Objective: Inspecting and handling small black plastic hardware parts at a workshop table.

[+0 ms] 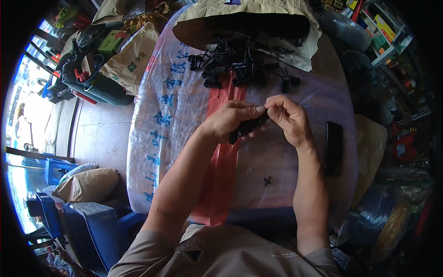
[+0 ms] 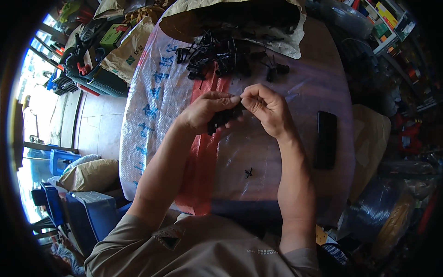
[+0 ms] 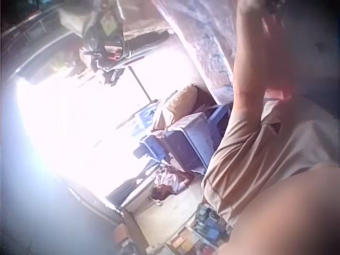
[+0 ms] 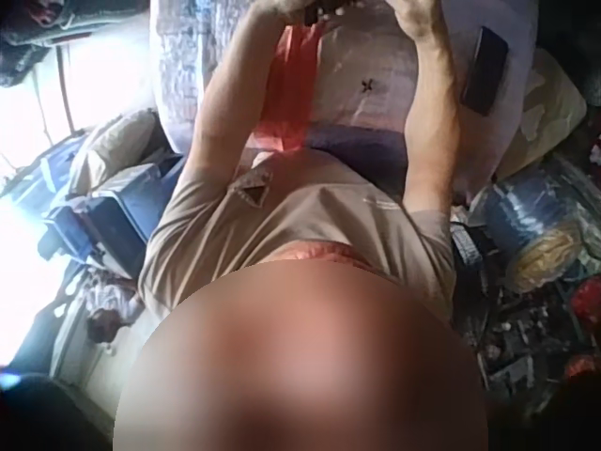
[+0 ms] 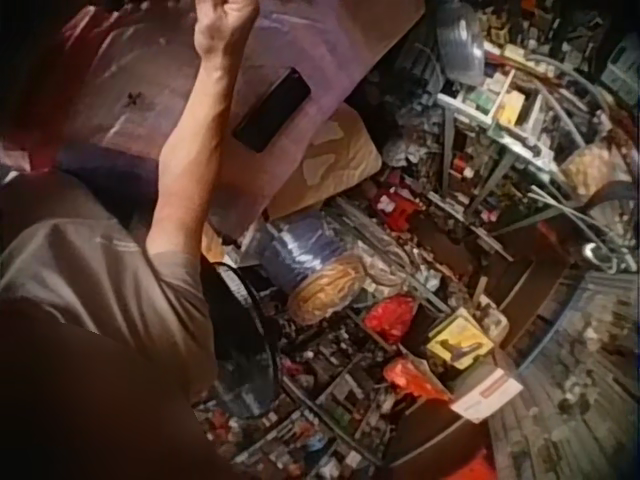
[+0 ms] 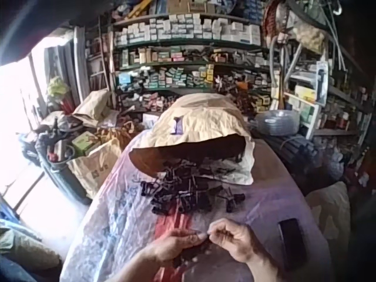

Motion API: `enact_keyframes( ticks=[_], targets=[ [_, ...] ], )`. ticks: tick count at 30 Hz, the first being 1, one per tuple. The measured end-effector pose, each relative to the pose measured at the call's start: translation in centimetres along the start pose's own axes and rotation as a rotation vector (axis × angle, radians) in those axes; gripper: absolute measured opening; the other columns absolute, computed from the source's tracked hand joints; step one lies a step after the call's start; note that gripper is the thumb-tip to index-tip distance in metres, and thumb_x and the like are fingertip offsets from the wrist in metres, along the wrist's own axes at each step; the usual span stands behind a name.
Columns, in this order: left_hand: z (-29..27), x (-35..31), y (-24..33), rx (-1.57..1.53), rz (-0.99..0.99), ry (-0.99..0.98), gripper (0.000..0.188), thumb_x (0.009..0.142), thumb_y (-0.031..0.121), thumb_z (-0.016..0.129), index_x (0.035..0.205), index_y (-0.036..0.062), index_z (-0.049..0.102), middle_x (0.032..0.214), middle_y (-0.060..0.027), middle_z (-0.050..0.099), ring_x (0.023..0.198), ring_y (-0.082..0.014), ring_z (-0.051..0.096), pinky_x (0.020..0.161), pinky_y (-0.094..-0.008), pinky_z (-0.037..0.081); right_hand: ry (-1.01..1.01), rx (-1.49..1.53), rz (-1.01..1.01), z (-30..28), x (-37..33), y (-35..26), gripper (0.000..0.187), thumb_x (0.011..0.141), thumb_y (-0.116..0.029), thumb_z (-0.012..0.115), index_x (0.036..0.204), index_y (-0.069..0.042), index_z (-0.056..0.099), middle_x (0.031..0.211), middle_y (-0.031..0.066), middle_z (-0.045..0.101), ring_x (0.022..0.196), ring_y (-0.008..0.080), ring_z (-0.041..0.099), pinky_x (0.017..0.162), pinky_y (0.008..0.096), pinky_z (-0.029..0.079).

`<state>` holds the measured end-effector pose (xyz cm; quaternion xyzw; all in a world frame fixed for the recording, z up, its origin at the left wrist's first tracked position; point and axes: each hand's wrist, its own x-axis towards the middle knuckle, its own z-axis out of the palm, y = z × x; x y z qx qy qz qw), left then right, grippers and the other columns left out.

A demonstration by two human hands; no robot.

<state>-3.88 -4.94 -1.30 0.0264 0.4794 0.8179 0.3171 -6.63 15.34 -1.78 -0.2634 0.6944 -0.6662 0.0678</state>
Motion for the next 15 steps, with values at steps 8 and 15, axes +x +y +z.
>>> enact_keyframes(
  ticks=[8, 15],
  targets=[
    [2.9, 0.1, -0.3, 0.459, 0.326, 0.384, 0.025, 0.085, 0.016, 0.069, 0.105, 0.0009, 0.066, 0.077, 0.0006, 0.061, 0.064, -0.0048, 0.052, 0.056, -0.0212, 0.041, 0.109, 0.085, 0.114, 0.3, 0.1, 0.8, 0.013, 0.093, -0.016, 0.062, 0.092, -0.003, 0.059, 0.075, -0.0027, 0.057, 0.067, 0.0040, 0.050, 0.060, 0.0190, 0.040],
    [2.9, 0.5, -1.1, 0.454, 0.417, 0.503, 0.020, 0.085, 0.013, 0.066, 0.101, 0.0009, 0.068, 0.074, 0.0008, 0.062, 0.064, -0.0046, 0.052, 0.057, -0.0211, 0.042, 0.114, 0.238, 0.129, 0.7, 0.1, 0.5, 0.008, 0.090, -0.008, 0.059, 0.093, -0.001, 0.059, 0.076, 0.0000, 0.058, 0.068, 0.0064, 0.053, 0.062, 0.0210, 0.042]
  ],
)
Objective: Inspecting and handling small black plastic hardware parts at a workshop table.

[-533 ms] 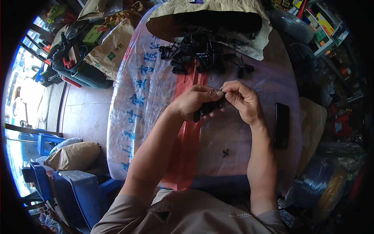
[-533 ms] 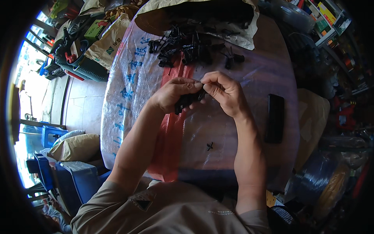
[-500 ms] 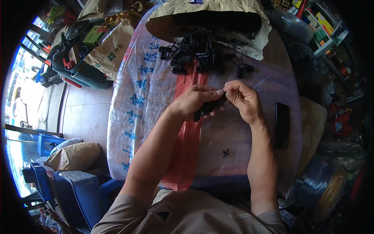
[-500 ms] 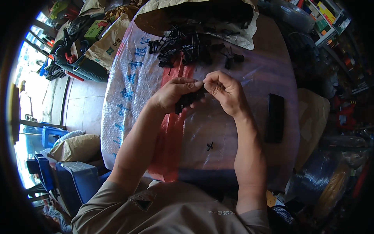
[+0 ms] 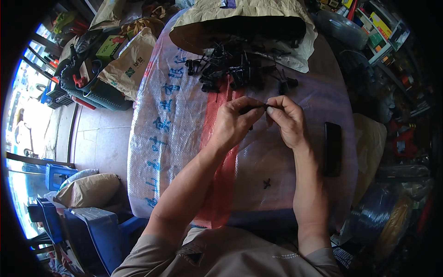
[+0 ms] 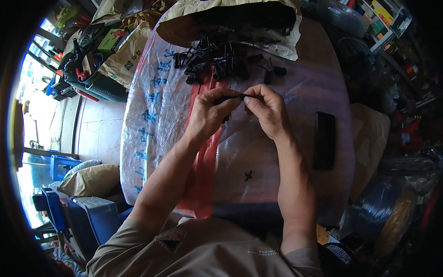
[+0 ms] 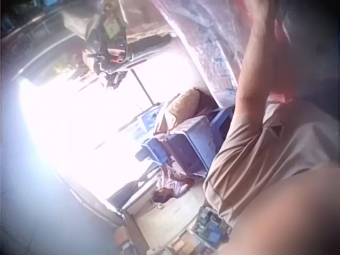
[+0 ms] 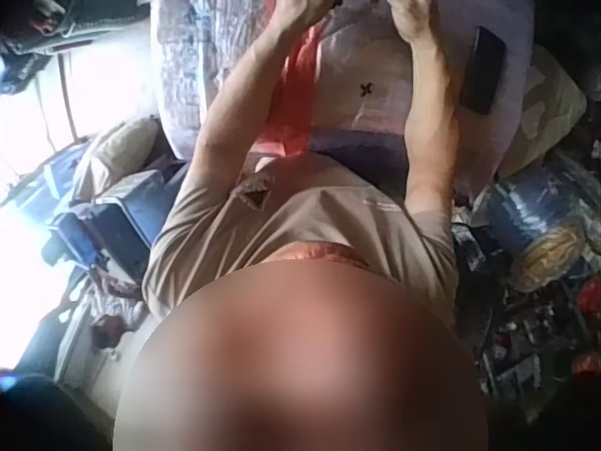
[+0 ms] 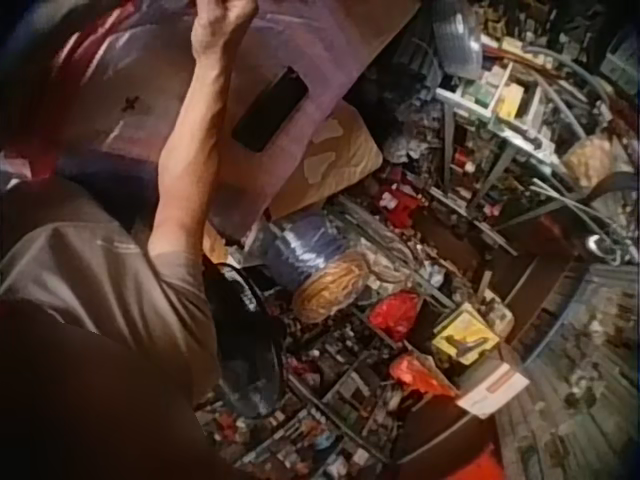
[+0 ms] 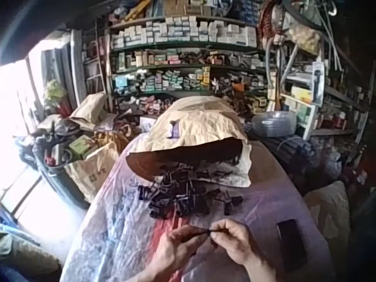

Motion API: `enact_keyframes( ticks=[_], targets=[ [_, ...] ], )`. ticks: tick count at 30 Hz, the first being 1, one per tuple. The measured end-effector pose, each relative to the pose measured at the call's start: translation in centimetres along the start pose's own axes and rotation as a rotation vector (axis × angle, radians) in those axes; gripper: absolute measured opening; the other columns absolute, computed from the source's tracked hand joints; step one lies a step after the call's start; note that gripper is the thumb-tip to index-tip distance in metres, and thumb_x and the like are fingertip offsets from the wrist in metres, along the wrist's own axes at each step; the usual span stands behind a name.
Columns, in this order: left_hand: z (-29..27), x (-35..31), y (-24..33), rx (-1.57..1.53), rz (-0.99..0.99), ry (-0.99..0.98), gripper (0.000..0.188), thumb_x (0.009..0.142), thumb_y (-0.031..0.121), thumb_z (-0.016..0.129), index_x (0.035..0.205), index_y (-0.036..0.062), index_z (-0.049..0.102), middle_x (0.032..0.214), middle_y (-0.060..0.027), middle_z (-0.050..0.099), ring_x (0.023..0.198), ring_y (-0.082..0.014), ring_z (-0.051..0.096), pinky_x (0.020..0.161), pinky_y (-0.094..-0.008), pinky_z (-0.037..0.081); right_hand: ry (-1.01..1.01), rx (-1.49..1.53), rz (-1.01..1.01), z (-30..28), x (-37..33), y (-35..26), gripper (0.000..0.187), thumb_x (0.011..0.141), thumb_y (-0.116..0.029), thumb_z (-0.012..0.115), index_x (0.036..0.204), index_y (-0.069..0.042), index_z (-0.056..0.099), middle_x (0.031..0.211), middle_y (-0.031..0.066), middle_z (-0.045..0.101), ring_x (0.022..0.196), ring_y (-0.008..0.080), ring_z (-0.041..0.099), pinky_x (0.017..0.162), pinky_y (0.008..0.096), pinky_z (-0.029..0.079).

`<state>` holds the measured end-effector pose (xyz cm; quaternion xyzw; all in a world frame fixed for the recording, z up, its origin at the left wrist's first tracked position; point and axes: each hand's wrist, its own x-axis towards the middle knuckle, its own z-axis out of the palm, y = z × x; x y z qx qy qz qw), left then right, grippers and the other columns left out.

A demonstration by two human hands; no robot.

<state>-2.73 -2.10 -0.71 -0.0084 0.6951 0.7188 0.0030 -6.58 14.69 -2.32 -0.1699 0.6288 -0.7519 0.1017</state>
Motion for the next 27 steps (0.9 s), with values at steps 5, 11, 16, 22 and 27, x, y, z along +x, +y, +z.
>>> enact_keyframes(
  ticks=[5, 11, 16, 22, 27],
  targets=[
    [0.3, -0.2, -0.2, -0.014, -0.003, 0.047, 0.018, 0.085, 0.012, 0.066, 0.098, 0.0006, 0.068, 0.074, 0.0010, 0.062, 0.064, -0.0045, 0.053, 0.057, -0.0212, 0.042, 0.039, -0.011, -0.005, 0.3, 0.3, 0.9, 0.005, 0.089, -0.007, 0.057, 0.091, -0.003, 0.059, 0.074, -0.0029, 0.054, 0.066, 0.0037, 0.047, 0.059, 0.0195, 0.039],
    [-0.2, 0.7, -0.7, -0.340, -0.018, 0.061, 0.015, 0.084, 0.008, 0.065, 0.097, 0.0014, 0.064, 0.080, -0.0027, 0.064, 0.071, -0.0070, 0.057, 0.062, -0.0215, 0.045, 0.117, -0.069, -0.052, 1.6, 0.0, 1.7, 0.006, 0.087, -0.007, 0.061, 0.084, -0.004, 0.057, 0.071, -0.0057, 0.051, 0.064, 0.0016, 0.042, 0.057, 0.0185, 0.035],
    [-3.7, 2.1, -2.2, -0.882, -0.193, -0.048, 0.023, 0.088, 0.018, 0.061, 0.109, 0.0080, 0.058, 0.090, -0.0080, 0.064, 0.082, -0.0224, 0.066, 0.063, -0.0285, 0.052, 0.245, -0.646, -0.379, 0.4, 1.5, 1.3, 0.020, 0.084, -0.015, 0.070, 0.097, -0.002, 0.062, 0.088, 0.0068, 0.061, 0.067, 0.0135, 0.056, 0.062, 0.0262, 0.046],
    [-10.7, 3.4, -0.3, -1.227, 0.001, -0.159, 0.023, 0.089, 0.022, 0.057, 0.107, 0.0094, 0.060, 0.100, -0.0137, 0.064, 0.095, -0.0291, 0.064, 0.060, -0.0354, 0.057, 0.301, -1.253, -0.329, -1.8, 3.1, 4.0, 0.046, 0.087, -0.026, 0.063, 0.129, -0.010, 0.054, 0.125, 0.0236, 0.051, 0.116, 0.0416, 0.049, 0.097, 0.0430, 0.042],
    [-18.6, 1.9, 5.6, -0.593, 0.132, 0.343, 0.026, 0.090, 0.027, 0.057, 0.106, 0.0059, 0.060, 0.092, -0.0112, 0.065, 0.083, -0.0266, 0.066, 0.055, -0.0319, 0.051, 0.317, -1.228, -0.350, -3.5, 3.0, 3.5, 0.020, 0.090, -0.014, 0.058, 0.105, -0.001, 0.063, 0.107, 0.0183, 0.060, 0.099, 0.0365, 0.058, 0.085, 0.0405, 0.047]
  ],
)
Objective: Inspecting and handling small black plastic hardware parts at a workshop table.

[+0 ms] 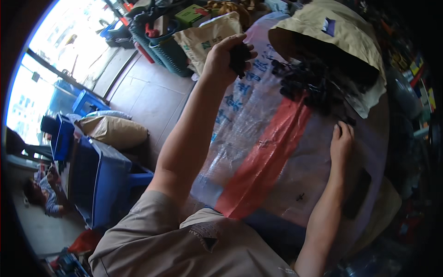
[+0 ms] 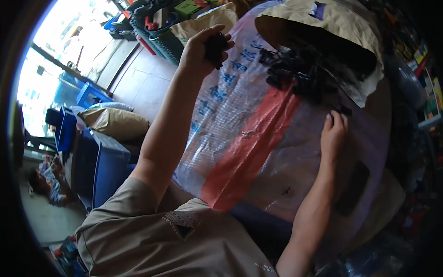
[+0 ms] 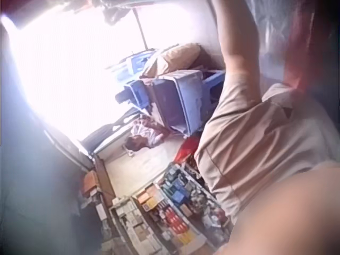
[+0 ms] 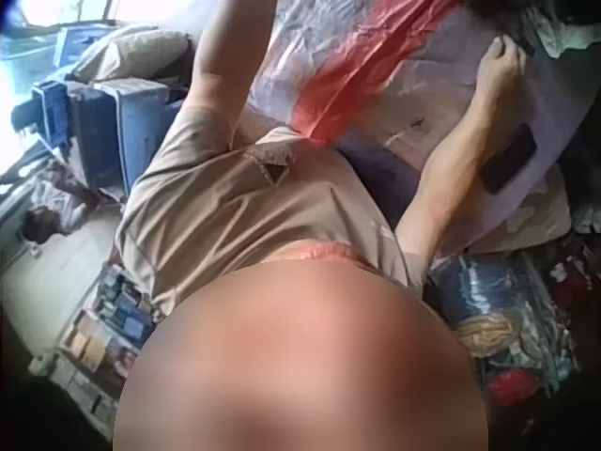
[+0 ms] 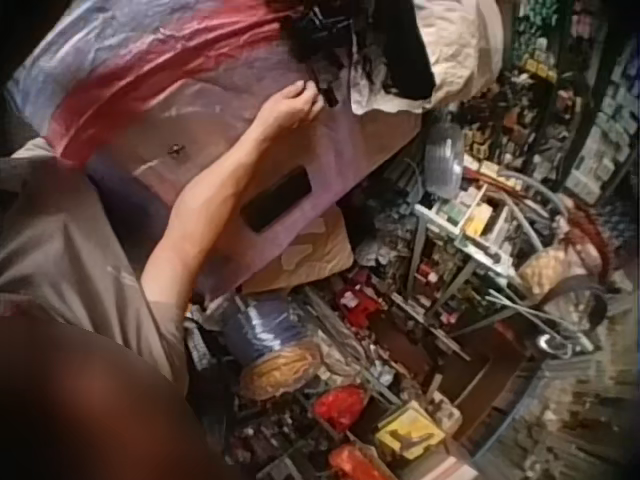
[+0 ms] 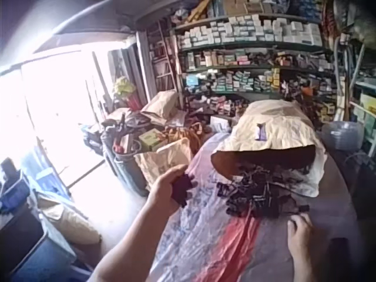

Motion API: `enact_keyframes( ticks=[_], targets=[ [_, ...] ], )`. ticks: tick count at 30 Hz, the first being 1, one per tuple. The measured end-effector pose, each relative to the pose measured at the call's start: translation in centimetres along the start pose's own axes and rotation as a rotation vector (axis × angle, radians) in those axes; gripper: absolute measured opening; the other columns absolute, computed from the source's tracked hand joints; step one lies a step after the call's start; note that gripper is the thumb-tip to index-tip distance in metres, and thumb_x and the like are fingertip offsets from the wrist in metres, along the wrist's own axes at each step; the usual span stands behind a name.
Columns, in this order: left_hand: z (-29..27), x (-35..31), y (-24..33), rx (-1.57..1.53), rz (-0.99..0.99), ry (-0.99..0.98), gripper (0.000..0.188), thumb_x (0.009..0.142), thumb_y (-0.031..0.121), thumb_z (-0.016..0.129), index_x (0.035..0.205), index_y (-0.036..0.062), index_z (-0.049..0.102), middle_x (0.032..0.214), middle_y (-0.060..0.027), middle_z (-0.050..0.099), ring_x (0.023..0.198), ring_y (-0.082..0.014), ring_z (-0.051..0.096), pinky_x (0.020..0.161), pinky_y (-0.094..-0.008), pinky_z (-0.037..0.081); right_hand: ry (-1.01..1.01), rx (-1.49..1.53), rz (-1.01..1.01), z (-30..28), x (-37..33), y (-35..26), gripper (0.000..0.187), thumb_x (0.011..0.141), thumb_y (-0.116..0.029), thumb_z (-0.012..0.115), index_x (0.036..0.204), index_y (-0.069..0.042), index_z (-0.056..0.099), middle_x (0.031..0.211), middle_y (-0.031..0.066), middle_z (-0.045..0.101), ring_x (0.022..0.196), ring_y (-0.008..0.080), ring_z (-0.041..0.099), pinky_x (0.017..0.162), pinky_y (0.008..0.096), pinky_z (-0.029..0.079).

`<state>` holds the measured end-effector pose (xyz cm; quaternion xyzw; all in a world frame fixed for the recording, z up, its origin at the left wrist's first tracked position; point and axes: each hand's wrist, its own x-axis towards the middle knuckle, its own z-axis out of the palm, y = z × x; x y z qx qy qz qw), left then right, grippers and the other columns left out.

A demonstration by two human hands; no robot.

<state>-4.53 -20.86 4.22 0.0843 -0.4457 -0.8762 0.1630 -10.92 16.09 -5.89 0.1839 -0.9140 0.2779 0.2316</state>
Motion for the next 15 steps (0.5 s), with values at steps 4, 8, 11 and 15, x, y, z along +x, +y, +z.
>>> enact_keyframes(
  ticks=[4, 8, 11, 15],
  targets=[
    [-7.1, -1.0, 4.1, 0.466, 0.130, 0.286, 0.026, 0.089, 0.023, 0.063, 0.107, 0.0035, 0.061, 0.083, -0.0094, 0.064, 0.070, -0.0218, 0.067, 0.050, -0.0291, 0.050, -0.030, 0.006, 0.004, -0.9, -0.2, -0.2, 0.015, 0.090, -0.012, 0.056, 0.097, -0.002, 0.065, 0.097, 0.0169, 0.064, 0.090, 0.0348, 0.062, 0.078, 0.0386, 0.050],
    [-14.4, -0.4, 2.9, 1.359, 0.192, 0.446, 0.071, 0.077, 0.048, 0.073, 0.123, -0.0027, 0.056, 0.118, -0.0242, 0.061, 0.106, -0.0312, 0.062, 0.090, -0.0352, 0.049, -0.089, 0.037, 0.008, -2.7, -0.2, -1.6, 0.014, 0.088, -0.010, 0.057, 0.096, -0.001, 0.065, 0.094, 0.0175, 0.064, 0.088, 0.0343, 0.063, 0.076, 0.0389, 0.050],
    [-10.1, -1.4, 0.6, 1.118, 0.314, 0.235, 0.047, 0.085, 0.033, 0.068, 0.112, -0.0054, 0.062, 0.103, -0.0205, 0.068, 0.099, -0.0255, 0.065, 0.086, -0.0331, 0.050, -0.166, 0.195, -0.055, -3.9, -0.3, -2.9, 0.011, 0.086, -0.008, 0.059, 0.092, 0.000, 0.063, 0.089, 0.0168, 0.064, 0.083, 0.0345, 0.063, 0.072, 0.0376, 0.049],
    [1.3, -5.6, -3.4, 0.770, 0.043, -0.212, 0.030, 0.090, 0.022, 0.061, 0.108, -0.0020, 0.064, 0.095, -0.0089, 0.069, 0.086, -0.0154, 0.063, 0.079, -0.0300, 0.049, -0.301, 0.366, -0.018, -5.0, -0.7, -6.0, 0.007, 0.082, -0.002, 0.061, 0.088, 0.001, 0.064, 0.084, 0.0146, 0.065, 0.076, 0.0277, 0.064, 0.067, 0.0335, 0.049]
  ],
)
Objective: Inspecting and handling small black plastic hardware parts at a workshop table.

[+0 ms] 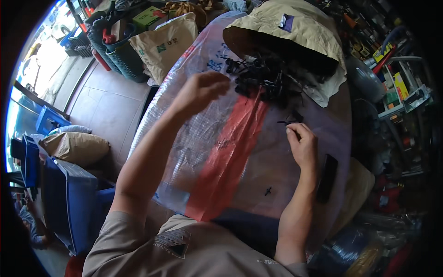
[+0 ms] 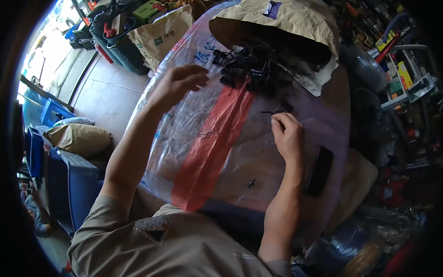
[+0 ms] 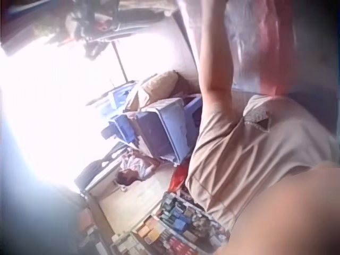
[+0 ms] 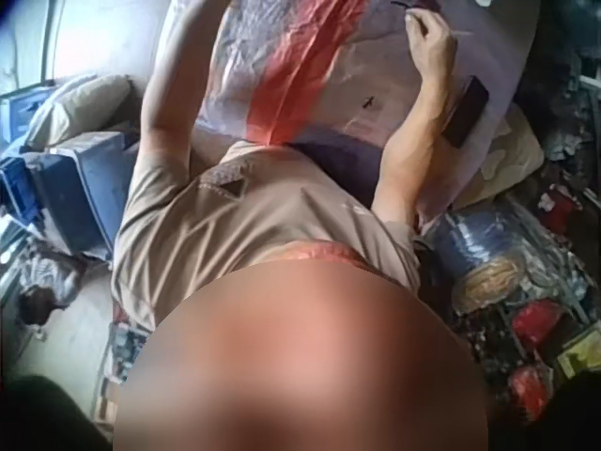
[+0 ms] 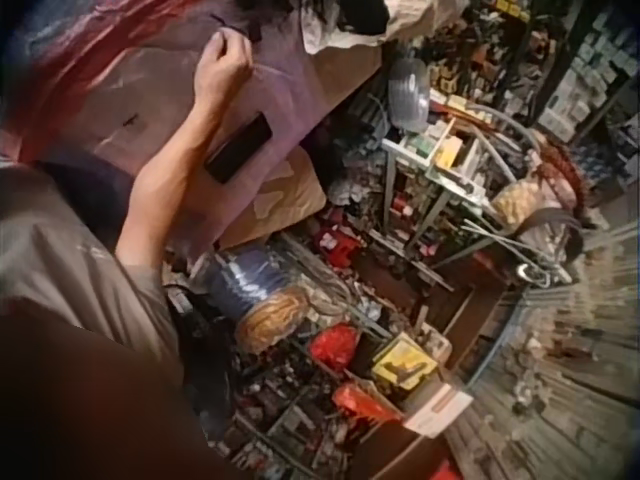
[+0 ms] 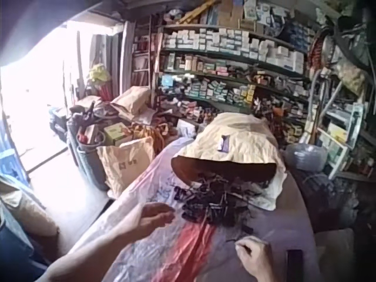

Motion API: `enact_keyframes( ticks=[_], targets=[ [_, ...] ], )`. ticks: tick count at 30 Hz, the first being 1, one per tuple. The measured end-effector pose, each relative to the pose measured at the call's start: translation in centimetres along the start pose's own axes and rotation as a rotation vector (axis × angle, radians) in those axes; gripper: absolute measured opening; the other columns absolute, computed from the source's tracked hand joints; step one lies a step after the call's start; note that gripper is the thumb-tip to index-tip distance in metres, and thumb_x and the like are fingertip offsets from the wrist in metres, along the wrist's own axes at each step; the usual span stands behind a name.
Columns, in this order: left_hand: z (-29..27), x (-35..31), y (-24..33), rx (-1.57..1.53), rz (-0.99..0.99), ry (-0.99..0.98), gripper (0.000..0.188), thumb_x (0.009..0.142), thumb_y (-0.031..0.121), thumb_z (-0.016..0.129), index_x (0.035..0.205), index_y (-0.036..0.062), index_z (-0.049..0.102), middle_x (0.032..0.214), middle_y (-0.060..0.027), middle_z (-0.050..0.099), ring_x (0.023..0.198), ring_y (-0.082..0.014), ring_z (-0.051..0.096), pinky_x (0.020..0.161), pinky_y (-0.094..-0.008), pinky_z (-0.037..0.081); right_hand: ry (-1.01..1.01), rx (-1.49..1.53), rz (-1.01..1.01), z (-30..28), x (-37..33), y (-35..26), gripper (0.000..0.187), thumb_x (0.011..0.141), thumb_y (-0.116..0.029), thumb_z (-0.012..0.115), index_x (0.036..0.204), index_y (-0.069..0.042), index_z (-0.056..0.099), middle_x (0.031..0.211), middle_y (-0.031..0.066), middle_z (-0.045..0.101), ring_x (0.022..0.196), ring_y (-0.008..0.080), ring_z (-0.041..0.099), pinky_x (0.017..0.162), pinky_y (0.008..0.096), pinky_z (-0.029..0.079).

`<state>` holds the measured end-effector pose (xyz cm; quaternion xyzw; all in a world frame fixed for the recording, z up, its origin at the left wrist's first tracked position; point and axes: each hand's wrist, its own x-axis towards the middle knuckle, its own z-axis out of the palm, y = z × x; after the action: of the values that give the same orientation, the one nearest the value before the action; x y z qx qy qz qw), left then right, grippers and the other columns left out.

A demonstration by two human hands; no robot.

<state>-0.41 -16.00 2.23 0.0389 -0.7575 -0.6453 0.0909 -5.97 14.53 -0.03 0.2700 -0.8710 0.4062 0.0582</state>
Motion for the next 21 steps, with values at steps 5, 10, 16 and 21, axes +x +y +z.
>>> enact_keyframes(
  ticks=[5, 10, 16, 21],
  targets=[
    [9.5, 1.7, -1.5, 0.060, -0.049, -0.222, 0.032, 0.088, 0.025, 0.061, 0.102, -0.0037, 0.065, 0.084, -0.0146, 0.067, 0.080, -0.0194, 0.064, 0.076, -0.0342, 0.050, -0.143, 0.174, 0.002, -0.2, -1.1, -0.4, 0.017, 0.081, -0.002, 0.063, 0.098, -0.001, 0.062, 0.084, 0.0105, 0.066, 0.075, 0.0191, 0.064, 0.069, 0.0291, 0.049],
    [10.8, 0.8, -0.6, -0.253, -0.106, -0.372, 0.036, 0.092, 0.023, 0.060, 0.112, -0.0055, 0.061, 0.089, -0.0087, 0.064, 0.082, -0.0151, 0.062, 0.070, -0.0287, 0.051, -0.017, 0.351, 0.031, -0.4, -1.0, 0.8, 0.015, 0.086, -0.004, 0.060, 0.101, -0.002, 0.059, 0.083, 0.0013, 0.060, 0.071, 0.0096, 0.054, 0.064, 0.0238, 0.044],
    [12.0, 0.1, -1.1, -0.325, -0.006, -0.398, 0.044, 0.089, 0.028, 0.067, 0.116, -0.0061, 0.058, 0.094, -0.0077, 0.062, 0.083, -0.0138, 0.059, 0.074, -0.0285, 0.049, 0.098, 0.858, 0.064, 0.2, -0.5, 1.5, 0.012, 0.094, -0.011, 0.059, 0.099, 0.000, 0.061, 0.096, 0.0020, 0.059, 0.073, 0.0053, 0.051, 0.065, 0.0202, 0.041],
    [13.5, -0.8, -1.0, -0.308, 0.093, -0.323, 0.045, 0.087, 0.019, 0.070, 0.120, -0.0052, 0.052, 0.102, -0.0097, 0.062, 0.093, -0.0150, 0.058, 0.083, -0.0299, 0.048, 0.134, 0.897, 0.068, 0.9, -0.3, 1.7, 0.013, 0.092, -0.013, 0.062, 0.096, -0.001, 0.066, 0.098, 0.0017, 0.061, 0.073, 0.0059, 0.051, 0.064, 0.0214, 0.042]
  ],
)
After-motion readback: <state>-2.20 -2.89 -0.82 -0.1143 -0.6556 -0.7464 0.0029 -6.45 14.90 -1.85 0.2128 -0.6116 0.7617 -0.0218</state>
